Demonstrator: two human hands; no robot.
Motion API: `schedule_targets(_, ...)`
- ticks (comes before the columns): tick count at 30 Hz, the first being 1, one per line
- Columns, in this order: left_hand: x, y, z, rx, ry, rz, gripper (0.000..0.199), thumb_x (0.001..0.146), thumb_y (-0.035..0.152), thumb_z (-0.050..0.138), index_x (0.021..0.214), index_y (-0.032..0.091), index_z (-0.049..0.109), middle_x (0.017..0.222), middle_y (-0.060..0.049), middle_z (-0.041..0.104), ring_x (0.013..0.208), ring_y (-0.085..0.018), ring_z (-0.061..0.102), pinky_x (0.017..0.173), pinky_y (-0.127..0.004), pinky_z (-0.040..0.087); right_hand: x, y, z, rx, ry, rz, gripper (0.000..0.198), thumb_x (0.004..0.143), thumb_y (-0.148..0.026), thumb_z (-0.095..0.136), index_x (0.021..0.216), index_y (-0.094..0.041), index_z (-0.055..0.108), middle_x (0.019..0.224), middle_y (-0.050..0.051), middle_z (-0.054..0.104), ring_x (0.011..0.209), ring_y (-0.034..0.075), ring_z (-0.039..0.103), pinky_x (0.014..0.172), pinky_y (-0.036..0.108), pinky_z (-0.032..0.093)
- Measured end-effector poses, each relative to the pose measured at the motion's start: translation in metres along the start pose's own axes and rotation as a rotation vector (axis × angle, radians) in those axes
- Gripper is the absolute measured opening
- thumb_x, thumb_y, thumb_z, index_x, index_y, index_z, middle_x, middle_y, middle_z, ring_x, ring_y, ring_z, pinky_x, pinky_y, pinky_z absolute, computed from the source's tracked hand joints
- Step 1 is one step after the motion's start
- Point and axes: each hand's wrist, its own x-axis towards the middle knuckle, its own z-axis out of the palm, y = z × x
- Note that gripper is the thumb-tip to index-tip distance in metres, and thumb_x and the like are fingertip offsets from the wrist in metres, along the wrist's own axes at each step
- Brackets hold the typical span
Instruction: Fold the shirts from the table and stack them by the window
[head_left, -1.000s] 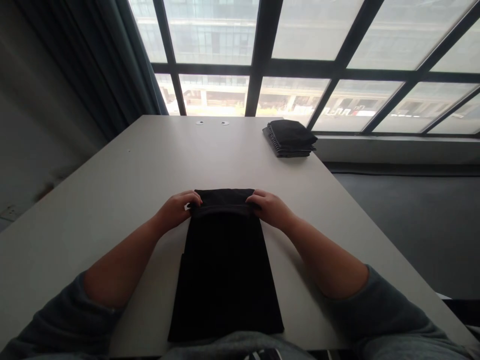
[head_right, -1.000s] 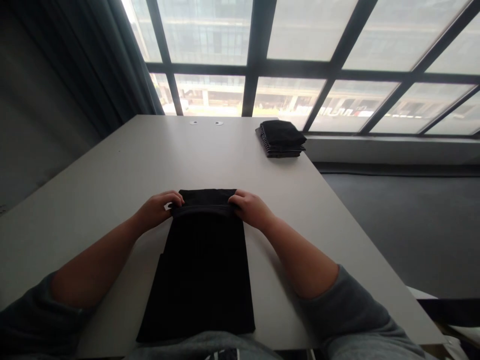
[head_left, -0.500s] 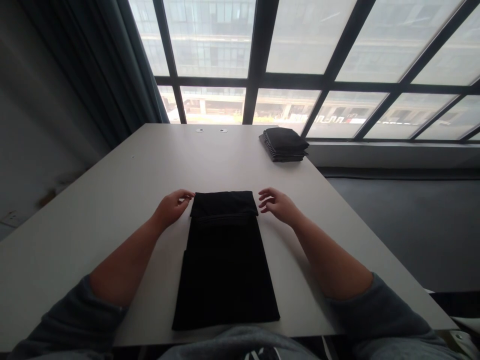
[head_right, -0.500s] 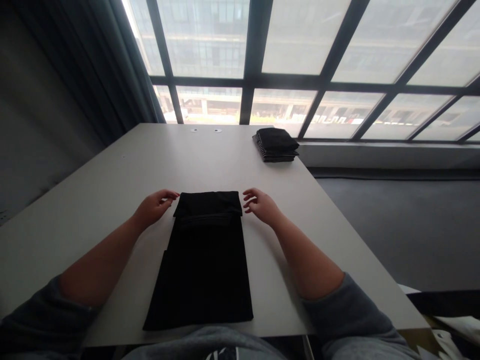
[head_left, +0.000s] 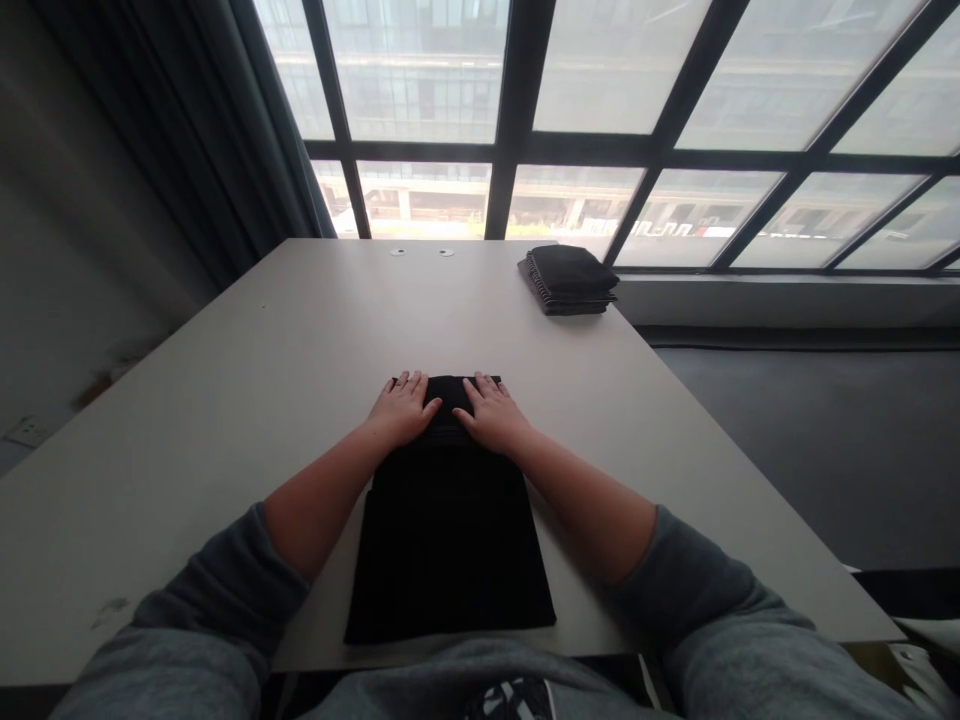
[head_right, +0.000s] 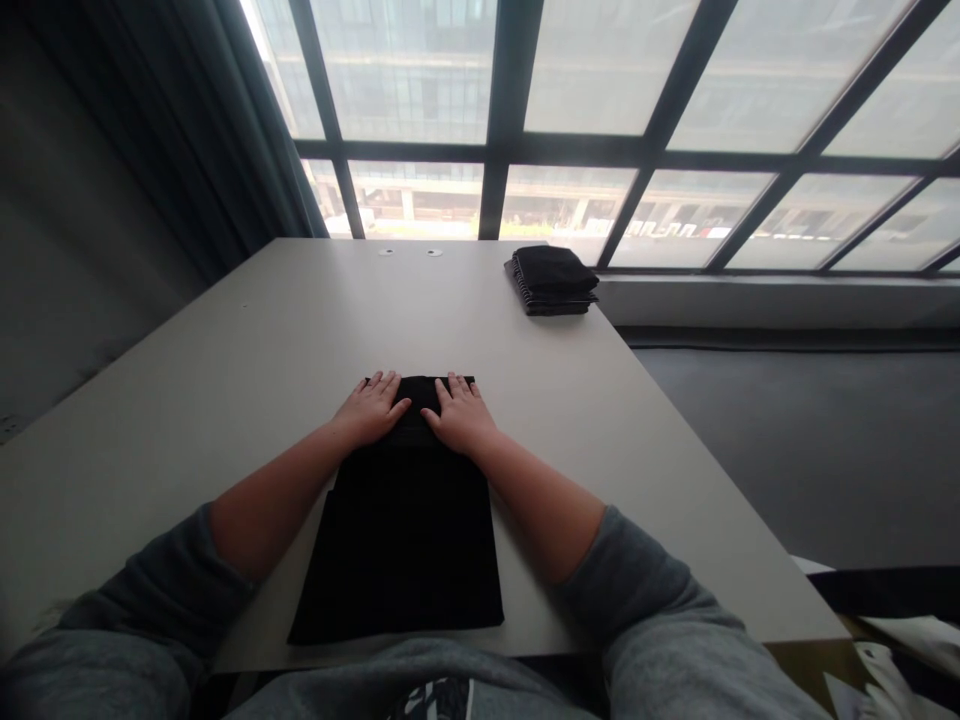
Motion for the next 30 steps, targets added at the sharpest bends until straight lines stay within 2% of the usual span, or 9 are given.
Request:
schedule_targets(2,0.004,-0.008,0.008,-0.038,0.009,-0.008,0.072,0.107,0.056,0.027,0.166,0.014,0.034,0.173,-0.011,0.027,0.163,-0.032,0.02,0.132,-0.052,0.019,0.002,0.002,0.004,0.02,-0.029,0.036,0.08,0.109,-0.061,0.038,0.172,-0.015,0.022,0.174,0.012,0.005,0.165,0.028,0.006,0.135,0.048,0.009)
schedule_targets(6,0.017,-0.031,0.016,-0.149,0.061,-0.003,0.069,0.107,0.054,0.031,0.162,0.014,0.042,0.171,-0.012,0.034,0.161,-0.031,0.026,0.133,-0.051,0.02,0.008,0.009,0.006,0.05,-0.021,0.08,0.078,0.11,-0.061,0.032,0.172,-0.017,0.02,0.174,0.01,0.005,0.165,0.026,0.004,0.136,0.048,0.007)
schedule_targets(11,0.027,-0.053,0.018,-0.204,0.064,0.061,0.063,0.105,0.05,0.038,0.159,0.02,0.047,0.17,-0.006,0.038,0.161,-0.027,0.026,0.133,-0.046,0.02,0.012,0.012,0.006,0.082,0.018,0.078,0.07,0.111,-0.055,0.035,0.171,-0.021,0.026,0.174,0.009,0.013,0.164,0.026,0.011,0.135,0.052,0.009)
schedule_targets(16,0.02,-0.061,0.011,-0.236,0.113,0.101,0.06,0.103,0.049,0.039,0.154,0.02,0.053,0.165,-0.007,0.046,0.156,-0.026,0.036,0.133,-0.046,0.023,0.011,0.026,0.001,0.131,0.062,0.013,0.062,0.11,-0.048,0.042,0.166,-0.023,0.037,0.171,0.008,0.026,0.162,0.024,0.022,0.135,0.052,0.015)
schedule_targets(21,0.006,-0.067,-0.004,-0.25,0.153,0.172,0.06,0.101,0.052,0.041,0.148,0.018,0.059,0.155,-0.008,0.058,0.145,-0.022,0.051,0.127,-0.035,0.035,-0.02,0.038,-0.006,0.139,0.179,-0.189,0.051,0.103,-0.03,0.055,0.152,-0.015,0.059,0.165,0.011,0.038,0.158,0.028,0.031,0.135,0.048,0.024)
schedule_targets(23,0.008,-0.066,-0.009,-0.239,0.15,0.179,0.06,0.101,0.055,0.041,0.145,0.02,0.062,0.152,-0.008,0.06,0.142,-0.024,0.054,0.126,-0.039,0.035,-0.047,0.035,-0.008,0.145,0.251,-0.329,0.045,0.101,-0.026,0.057,0.144,-0.017,0.066,0.16,0.011,0.046,0.155,0.028,0.039,0.134,0.051,0.026)
schedule_targets(25,0.013,-0.061,-0.012,-0.221,0.135,0.182,0.059,0.103,0.057,0.038,0.143,0.023,0.064,0.15,-0.008,0.062,0.141,-0.027,0.055,0.128,-0.048,0.031,-0.079,0.028,-0.009,0.17,0.265,-0.503,0.043,0.101,-0.025,0.058,0.142,-0.02,0.067,0.157,0.01,0.049,0.153,0.026,0.042,0.133,0.051,0.029)
schedule_targets(27,0.021,-0.052,-0.012,-0.206,0.111,0.196,0.06,0.103,0.058,0.036,0.145,0.024,0.062,0.151,-0.008,0.062,0.142,-0.029,0.054,0.129,-0.053,0.026,-0.112,0.019,-0.007,0.194,0.162,-0.698,0.047,0.1,-0.027,0.062,0.146,-0.022,0.064,0.16,0.009,0.046,0.155,0.026,0.038,0.132,0.049,0.033)
schedule_targets(30,0.029,-0.042,-0.009,-0.202,0.074,0.235,0.065,0.101,0.062,0.04,0.152,0.025,0.056,0.156,-0.007,0.058,0.145,-0.027,0.052,0.129,-0.046,0.03,-0.149,0.01,-0.003,0.209,-0.078,-0.866,0.058,0.096,-0.032,0.071,0.152,-0.025,0.059,0.166,0.009,0.038,0.16,0.027,0.03,0.133,0.047,0.031)
